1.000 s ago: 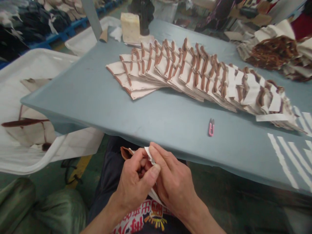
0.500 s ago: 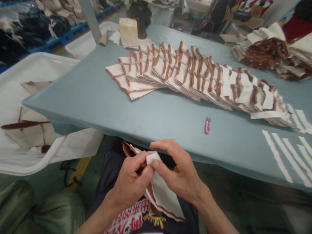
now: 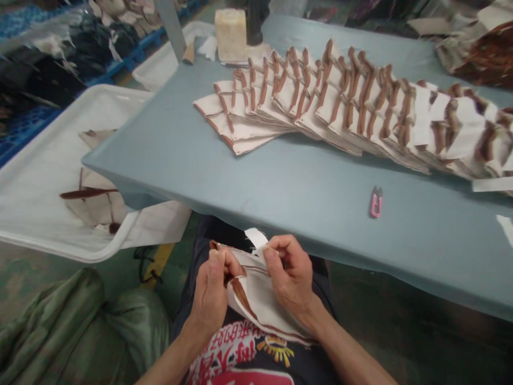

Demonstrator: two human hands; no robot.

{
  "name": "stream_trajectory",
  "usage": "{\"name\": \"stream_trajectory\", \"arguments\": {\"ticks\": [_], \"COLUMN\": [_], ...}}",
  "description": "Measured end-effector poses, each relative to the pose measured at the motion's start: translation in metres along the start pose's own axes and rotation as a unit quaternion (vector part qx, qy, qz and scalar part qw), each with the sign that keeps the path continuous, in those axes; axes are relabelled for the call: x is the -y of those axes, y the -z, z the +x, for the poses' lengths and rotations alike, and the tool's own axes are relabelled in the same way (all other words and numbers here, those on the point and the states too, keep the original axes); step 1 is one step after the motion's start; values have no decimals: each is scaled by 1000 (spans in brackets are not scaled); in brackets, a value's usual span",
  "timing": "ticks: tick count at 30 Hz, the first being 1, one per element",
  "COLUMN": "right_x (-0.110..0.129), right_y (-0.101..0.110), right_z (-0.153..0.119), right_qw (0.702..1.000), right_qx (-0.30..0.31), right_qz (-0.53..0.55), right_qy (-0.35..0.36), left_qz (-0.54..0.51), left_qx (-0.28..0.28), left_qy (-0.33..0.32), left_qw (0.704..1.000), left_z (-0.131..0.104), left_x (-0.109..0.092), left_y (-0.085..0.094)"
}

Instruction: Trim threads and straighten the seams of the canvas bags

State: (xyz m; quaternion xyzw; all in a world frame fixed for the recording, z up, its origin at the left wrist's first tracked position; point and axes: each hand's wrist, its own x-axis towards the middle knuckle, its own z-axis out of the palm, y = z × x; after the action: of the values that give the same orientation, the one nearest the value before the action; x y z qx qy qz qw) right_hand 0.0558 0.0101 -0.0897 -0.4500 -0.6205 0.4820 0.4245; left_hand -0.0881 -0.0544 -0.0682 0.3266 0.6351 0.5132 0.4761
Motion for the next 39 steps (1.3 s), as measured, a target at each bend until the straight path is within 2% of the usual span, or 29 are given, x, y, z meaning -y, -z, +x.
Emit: {"name": "stream_trajectory", "arguments": {"ticks": [2, 4, 8, 12, 15, 18, 20, 21, 22, 23, 25, 28, 30, 33, 36, 39], "right_x": [-14, -25, -36, -35, -17, 20, 52, 67, 81, 92, 104, 105, 101, 97, 96, 93], "right_y": [-14, -21, -21, -19, -4, 32, 58, 68, 74, 77, 73, 53, 42, 37, 38, 38], "right_z": [-13, -21, -22, -17, -9, 0, 1, 1, -1, -2, -1, 7, 16, 27, 35, 39], "right_qw": [999, 995, 989, 988, 986, 979, 954, 925, 904, 908, 948, 986, 992, 992, 989, 990], "right_qx": [-2, -19, -37, 3, 50, 105, 177, 247, 286, 283, 222, 122, 90, 52, 41, 51], "right_qz": [22, 38, 47, 43, 31, 13, 70, 124, 164, 160, 85, -44, -81, -114, -137, -130], "right_qy": [-49, -92, -136, -149, -154, -175, -233, -262, -272, -264, -211, -103, -40, 16, 34, 22], "left_qz": [20, 59, 139, 237, 197, 141, 126, 123, 120, 117, 110, 81, 49, -12, -53, -66], "left_qx": [-8, 14, 144, 250, 302, 292, 267, 259, 257, 256, 253, 232, 219, 206, 195, 196], "left_qy": [23, 22, 31, 65, 61, 40, 9, -9, -27, -43, -70, -82, -70, -27, 16, 45], "left_qw": [1000, 998, 979, 936, 931, 945, 956, 958, 959, 959, 959, 966, 972, 978, 979, 977], "left_z": [-5, -12, -20, -16, -8, 3, 12, 16, 21, 25, 31, 35, 37, 38, 38, 38], "left_x": [9, 12, 3, -14, -20, -22, -25, -27, -31, -36, -47, -61, -65, -65, -62, -62], "left_y": [8, 20, 50, 69, 68, 57, 47, 42, 38, 34, 27, 20, 16, 10, 6, 4]}}
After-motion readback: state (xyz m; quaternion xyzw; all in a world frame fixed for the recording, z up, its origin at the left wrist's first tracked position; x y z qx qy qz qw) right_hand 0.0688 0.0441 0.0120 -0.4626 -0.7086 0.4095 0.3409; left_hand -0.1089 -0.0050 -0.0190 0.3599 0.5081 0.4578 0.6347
